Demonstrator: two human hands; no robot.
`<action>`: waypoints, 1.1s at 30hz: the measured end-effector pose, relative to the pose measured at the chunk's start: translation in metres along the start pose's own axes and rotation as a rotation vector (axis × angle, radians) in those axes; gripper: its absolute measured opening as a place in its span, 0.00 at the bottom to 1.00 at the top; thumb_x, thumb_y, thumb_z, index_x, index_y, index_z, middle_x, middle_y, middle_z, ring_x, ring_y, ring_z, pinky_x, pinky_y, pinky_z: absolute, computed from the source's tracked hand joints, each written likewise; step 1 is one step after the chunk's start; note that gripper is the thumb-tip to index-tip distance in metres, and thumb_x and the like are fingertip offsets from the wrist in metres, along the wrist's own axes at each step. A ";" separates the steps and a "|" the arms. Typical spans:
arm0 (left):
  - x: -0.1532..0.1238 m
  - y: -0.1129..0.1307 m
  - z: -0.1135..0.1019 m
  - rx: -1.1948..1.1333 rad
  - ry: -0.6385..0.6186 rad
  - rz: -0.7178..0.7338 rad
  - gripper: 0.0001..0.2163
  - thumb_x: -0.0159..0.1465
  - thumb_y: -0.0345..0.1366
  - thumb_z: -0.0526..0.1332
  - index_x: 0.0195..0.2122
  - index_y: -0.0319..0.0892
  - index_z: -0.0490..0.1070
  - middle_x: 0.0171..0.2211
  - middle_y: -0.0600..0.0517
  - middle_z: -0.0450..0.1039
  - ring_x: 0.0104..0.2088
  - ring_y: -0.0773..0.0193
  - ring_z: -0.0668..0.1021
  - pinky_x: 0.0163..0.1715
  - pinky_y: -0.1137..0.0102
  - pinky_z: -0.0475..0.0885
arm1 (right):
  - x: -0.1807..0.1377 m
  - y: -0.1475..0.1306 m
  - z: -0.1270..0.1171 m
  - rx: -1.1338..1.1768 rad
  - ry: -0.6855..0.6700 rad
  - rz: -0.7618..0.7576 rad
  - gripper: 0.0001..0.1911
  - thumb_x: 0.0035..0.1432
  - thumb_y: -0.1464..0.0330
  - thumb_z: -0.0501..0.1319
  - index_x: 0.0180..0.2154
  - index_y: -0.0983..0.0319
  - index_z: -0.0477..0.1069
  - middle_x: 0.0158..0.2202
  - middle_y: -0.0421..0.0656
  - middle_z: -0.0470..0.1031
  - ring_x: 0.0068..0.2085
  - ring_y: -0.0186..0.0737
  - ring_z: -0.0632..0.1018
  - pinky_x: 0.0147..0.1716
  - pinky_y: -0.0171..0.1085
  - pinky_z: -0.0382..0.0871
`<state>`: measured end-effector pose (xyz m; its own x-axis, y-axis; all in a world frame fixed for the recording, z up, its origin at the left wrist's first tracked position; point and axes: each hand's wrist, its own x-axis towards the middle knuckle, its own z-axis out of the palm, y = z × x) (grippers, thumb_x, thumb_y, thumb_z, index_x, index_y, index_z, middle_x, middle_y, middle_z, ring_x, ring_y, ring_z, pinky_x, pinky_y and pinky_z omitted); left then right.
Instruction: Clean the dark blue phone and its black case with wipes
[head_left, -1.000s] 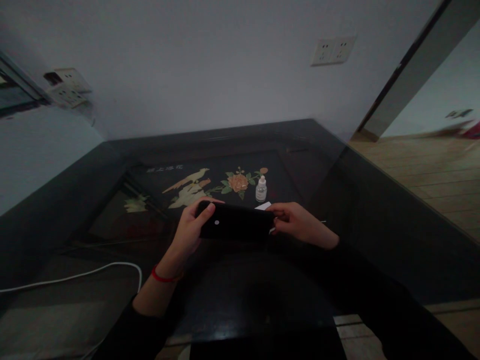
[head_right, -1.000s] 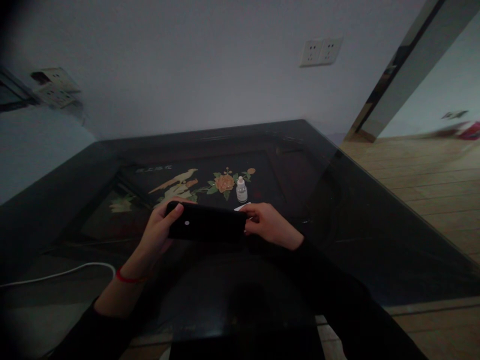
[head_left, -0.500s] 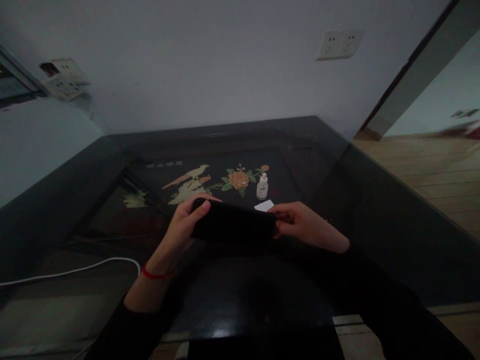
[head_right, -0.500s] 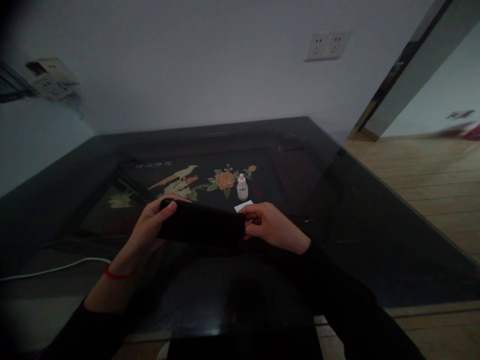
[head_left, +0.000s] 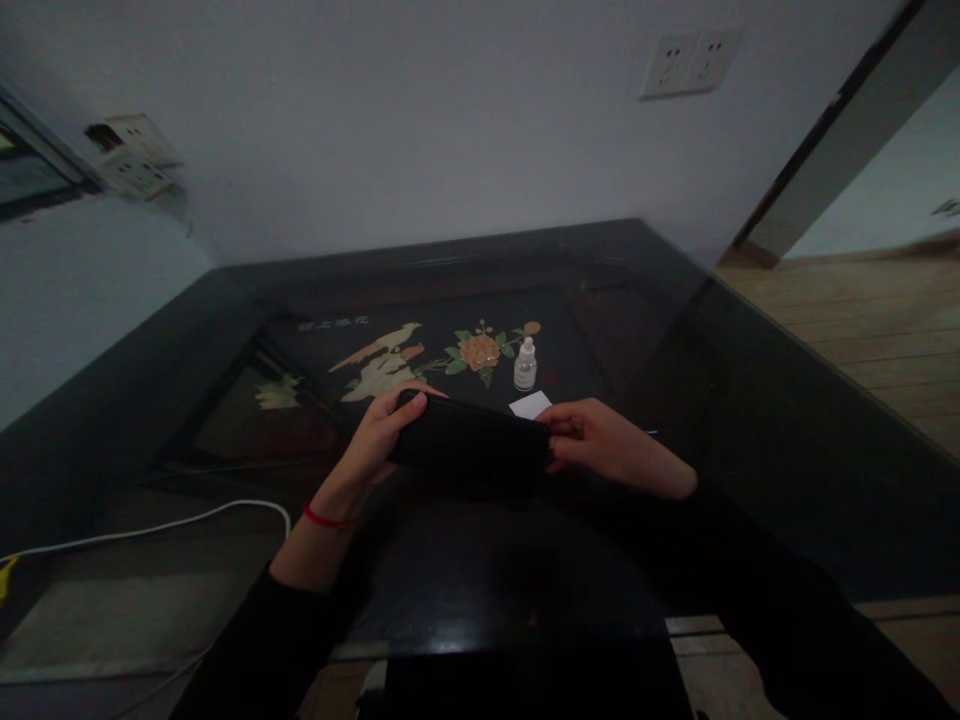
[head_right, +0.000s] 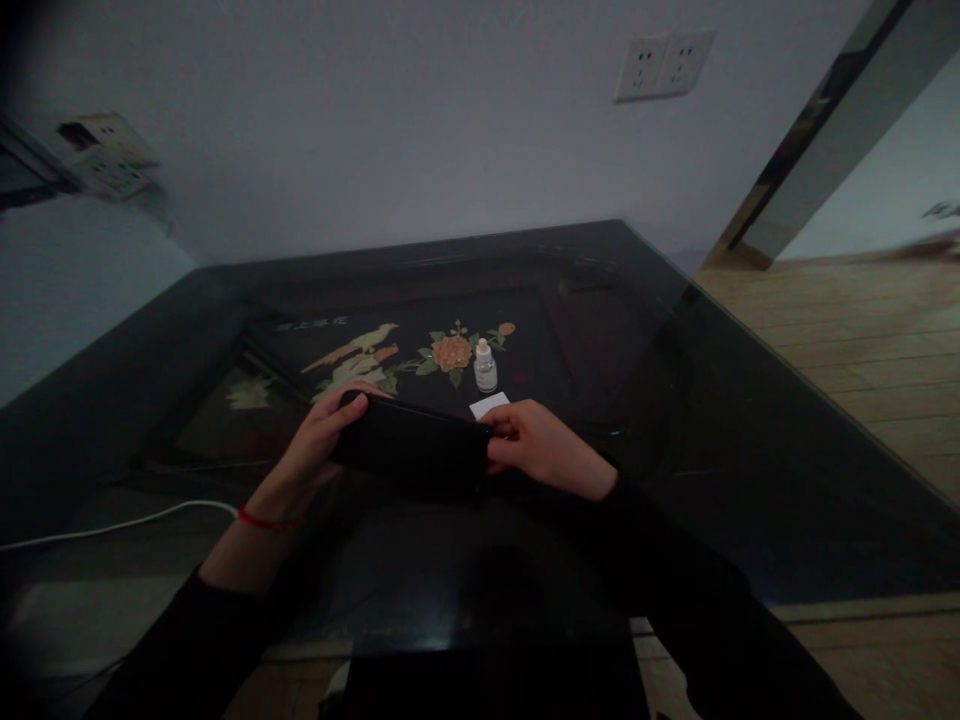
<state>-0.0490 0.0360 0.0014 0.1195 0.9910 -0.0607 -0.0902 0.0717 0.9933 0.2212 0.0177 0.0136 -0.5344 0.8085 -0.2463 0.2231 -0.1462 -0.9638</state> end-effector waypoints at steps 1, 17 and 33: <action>0.000 0.000 0.001 -0.013 0.005 -0.004 0.15 0.50 0.47 0.70 0.29 0.40 0.78 0.24 0.51 0.73 0.25 0.66 0.73 0.24 0.75 0.66 | 0.000 0.000 0.000 0.004 -0.003 0.000 0.12 0.50 0.73 0.60 0.39 0.64 0.77 0.33 0.42 0.80 0.33 0.36 0.80 0.35 0.36 0.77; 0.001 -0.004 -0.001 -0.084 0.002 -0.085 0.16 0.48 0.47 0.71 0.30 0.40 0.77 0.24 0.51 0.74 0.23 0.67 0.73 0.22 0.76 0.68 | -0.003 0.004 -0.008 0.139 -0.165 0.047 0.13 0.55 0.69 0.62 0.42 0.66 0.75 0.36 0.44 0.80 0.37 0.37 0.81 0.36 0.35 0.78; -0.013 -0.016 0.032 -0.625 -0.069 -0.448 0.16 0.66 0.41 0.57 0.52 0.39 0.70 0.53 0.43 0.74 0.53 0.49 0.75 0.53 0.46 0.68 | 0.022 0.031 -0.003 -0.228 0.639 -0.347 0.25 0.56 0.63 0.61 0.56 0.60 0.68 0.52 0.50 0.72 0.51 0.48 0.73 0.42 0.45 0.75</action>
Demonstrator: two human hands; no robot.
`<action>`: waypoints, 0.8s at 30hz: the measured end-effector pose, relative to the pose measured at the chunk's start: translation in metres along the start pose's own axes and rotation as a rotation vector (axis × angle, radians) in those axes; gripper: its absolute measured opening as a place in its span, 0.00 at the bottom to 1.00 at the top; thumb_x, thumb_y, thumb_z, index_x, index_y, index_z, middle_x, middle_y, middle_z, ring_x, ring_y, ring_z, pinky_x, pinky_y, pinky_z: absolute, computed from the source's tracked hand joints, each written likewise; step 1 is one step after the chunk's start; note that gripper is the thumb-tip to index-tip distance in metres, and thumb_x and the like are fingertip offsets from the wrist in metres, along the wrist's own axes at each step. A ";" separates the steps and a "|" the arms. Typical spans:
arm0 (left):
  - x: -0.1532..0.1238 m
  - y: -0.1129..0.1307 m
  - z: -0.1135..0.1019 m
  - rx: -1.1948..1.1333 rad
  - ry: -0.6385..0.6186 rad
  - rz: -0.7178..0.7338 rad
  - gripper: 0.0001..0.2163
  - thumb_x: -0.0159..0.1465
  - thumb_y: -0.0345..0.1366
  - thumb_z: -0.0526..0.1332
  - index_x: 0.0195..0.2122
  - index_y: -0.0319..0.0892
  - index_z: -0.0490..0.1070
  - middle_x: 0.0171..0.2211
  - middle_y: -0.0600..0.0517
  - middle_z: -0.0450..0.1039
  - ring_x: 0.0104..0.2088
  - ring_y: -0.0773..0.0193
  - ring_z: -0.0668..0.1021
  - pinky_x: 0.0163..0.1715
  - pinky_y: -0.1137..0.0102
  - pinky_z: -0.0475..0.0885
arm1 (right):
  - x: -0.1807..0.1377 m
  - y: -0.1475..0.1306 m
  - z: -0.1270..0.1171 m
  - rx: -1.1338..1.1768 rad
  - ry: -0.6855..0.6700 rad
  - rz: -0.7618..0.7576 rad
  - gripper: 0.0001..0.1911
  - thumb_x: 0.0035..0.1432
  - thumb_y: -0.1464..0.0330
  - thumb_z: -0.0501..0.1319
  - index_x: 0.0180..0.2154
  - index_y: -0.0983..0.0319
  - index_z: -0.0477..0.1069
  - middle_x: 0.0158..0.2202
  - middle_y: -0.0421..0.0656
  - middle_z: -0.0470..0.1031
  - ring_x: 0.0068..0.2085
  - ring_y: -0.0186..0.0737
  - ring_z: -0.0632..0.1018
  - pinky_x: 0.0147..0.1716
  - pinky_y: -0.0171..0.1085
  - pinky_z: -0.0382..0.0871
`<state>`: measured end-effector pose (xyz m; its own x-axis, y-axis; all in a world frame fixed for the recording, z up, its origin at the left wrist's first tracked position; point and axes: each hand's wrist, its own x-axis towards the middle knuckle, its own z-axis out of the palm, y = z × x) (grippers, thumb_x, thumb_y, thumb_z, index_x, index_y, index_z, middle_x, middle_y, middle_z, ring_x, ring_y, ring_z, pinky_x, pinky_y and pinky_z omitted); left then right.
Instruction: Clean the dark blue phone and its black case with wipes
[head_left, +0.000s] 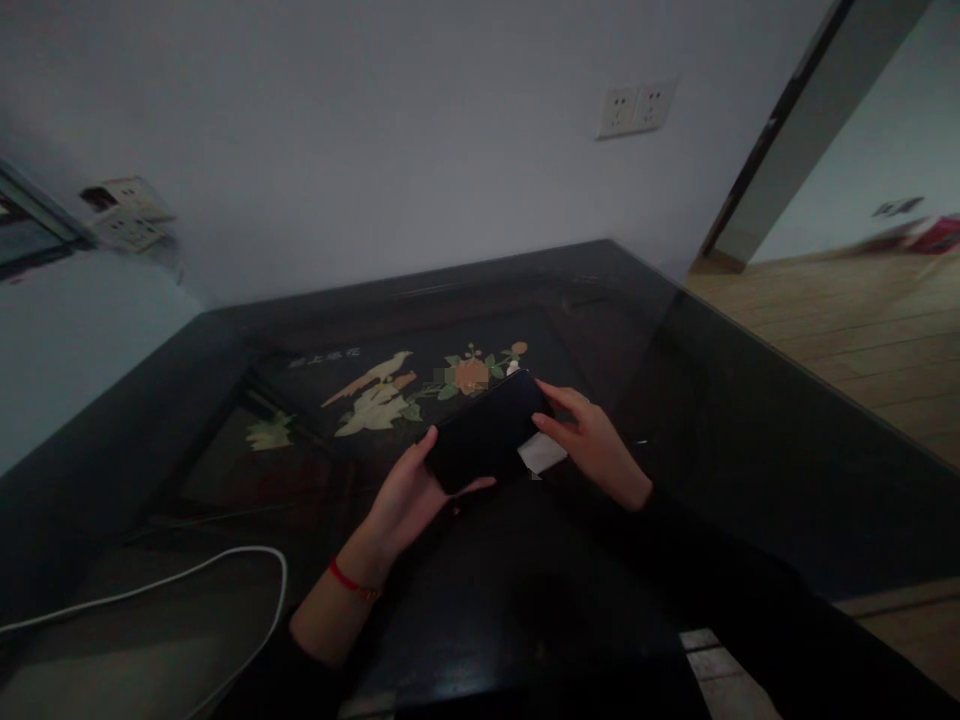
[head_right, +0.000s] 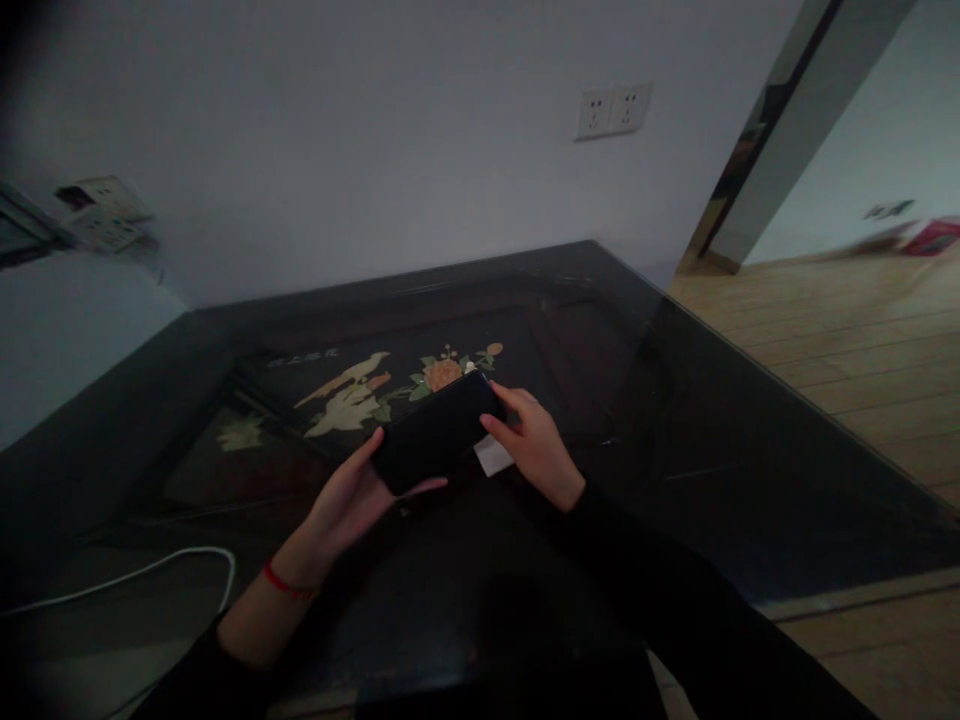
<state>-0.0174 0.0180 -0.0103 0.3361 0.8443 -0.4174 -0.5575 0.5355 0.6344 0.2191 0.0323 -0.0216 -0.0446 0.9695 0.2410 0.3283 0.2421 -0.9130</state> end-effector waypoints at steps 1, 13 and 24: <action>-0.002 -0.002 0.000 -0.038 -0.102 -0.076 0.19 0.66 0.44 0.56 0.55 0.41 0.68 0.55 0.42 0.72 0.56 0.46 0.72 0.54 0.41 0.64 | 0.000 0.003 0.001 -0.004 0.023 -0.012 0.25 0.57 0.63 0.61 0.56 0.60 0.68 0.53 0.50 0.71 0.53 0.48 0.72 0.45 0.47 0.74; -0.010 -0.019 0.000 0.068 -0.381 -0.302 0.26 0.65 0.51 0.54 0.55 0.35 0.69 0.53 0.39 0.72 0.45 0.57 0.77 0.44 0.63 0.69 | -0.013 -0.014 0.012 0.054 -0.038 -0.181 0.22 0.61 0.69 0.59 0.56 0.52 0.68 0.56 0.46 0.66 0.55 0.46 0.71 0.47 0.47 0.74; -0.013 -0.035 0.013 0.188 -0.195 -0.108 0.29 0.61 0.53 0.60 0.59 0.42 0.64 0.49 0.40 0.74 0.43 0.56 0.78 0.36 0.66 0.74 | -0.017 -0.016 0.016 -0.278 0.104 -0.402 0.20 0.63 0.66 0.58 0.57 0.56 0.68 0.49 0.47 0.69 0.51 0.48 0.71 0.52 0.49 0.67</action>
<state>0.0074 -0.0113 -0.0191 0.5356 0.7602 -0.3677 -0.3659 0.6014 0.7103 0.1993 0.0126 -0.0159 -0.1296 0.7893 0.6002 0.5445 0.5625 -0.6221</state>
